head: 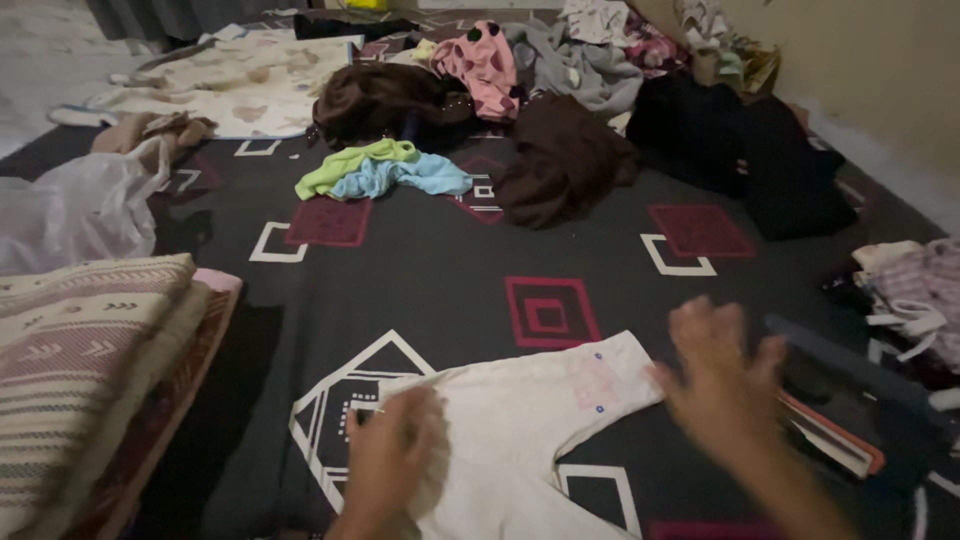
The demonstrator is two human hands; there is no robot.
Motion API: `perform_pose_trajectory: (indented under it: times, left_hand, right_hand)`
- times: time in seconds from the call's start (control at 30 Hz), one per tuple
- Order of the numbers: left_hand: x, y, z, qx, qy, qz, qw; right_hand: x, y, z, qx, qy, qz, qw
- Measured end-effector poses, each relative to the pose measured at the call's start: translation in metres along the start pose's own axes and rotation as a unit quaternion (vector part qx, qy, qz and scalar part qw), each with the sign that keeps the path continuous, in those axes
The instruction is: The person irons a small pink checkered garment and a white garment on a bed using an electric iron. They smooth the fabric with their hands, move the iron back and forth, and fold the items after ironing.
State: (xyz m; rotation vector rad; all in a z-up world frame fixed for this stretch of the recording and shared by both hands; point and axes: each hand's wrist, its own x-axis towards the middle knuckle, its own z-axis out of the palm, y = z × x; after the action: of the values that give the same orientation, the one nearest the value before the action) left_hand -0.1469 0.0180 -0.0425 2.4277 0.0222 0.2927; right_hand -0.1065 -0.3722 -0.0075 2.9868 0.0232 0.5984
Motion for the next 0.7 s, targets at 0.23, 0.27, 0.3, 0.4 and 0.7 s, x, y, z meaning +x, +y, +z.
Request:
perform_pose_trajectory:
  times: [0.23,0.27,0.3,0.4,0.7]
  left_hand:
    - [0.024,-0.022,-0.017,0.112,0.084,-0.051,0.989]
    - [0.025,-0.022,-0.019,0.104,0.055,-0.051,0.992]
    - [0.027,-0.023,-0.021,0.086,0.055,-0.021,0.995]
    - [0.026,-0.029,-0.022,0.018,0.048,0.023,0.998]
    - [0.026,-0.048,-0.023,-0.109,0.074,0.044,0.99]
  right_hand:
    - [0.057,0.108,-0.04,0.027,-0.264,0.283,0.922]
    - [0.058,0.112,-0.034,0.012,-0.28,0.279,0.919]
    - [0.06,0.116,-0.028,-0.003,-0.296,0.274,0.915]
    - [0.063,0.125,-0.015,0.029,-0.291,0.323,0.9]
    - [0.068,0.038,-0.055,0.075,-0.183,0.165,0.966]
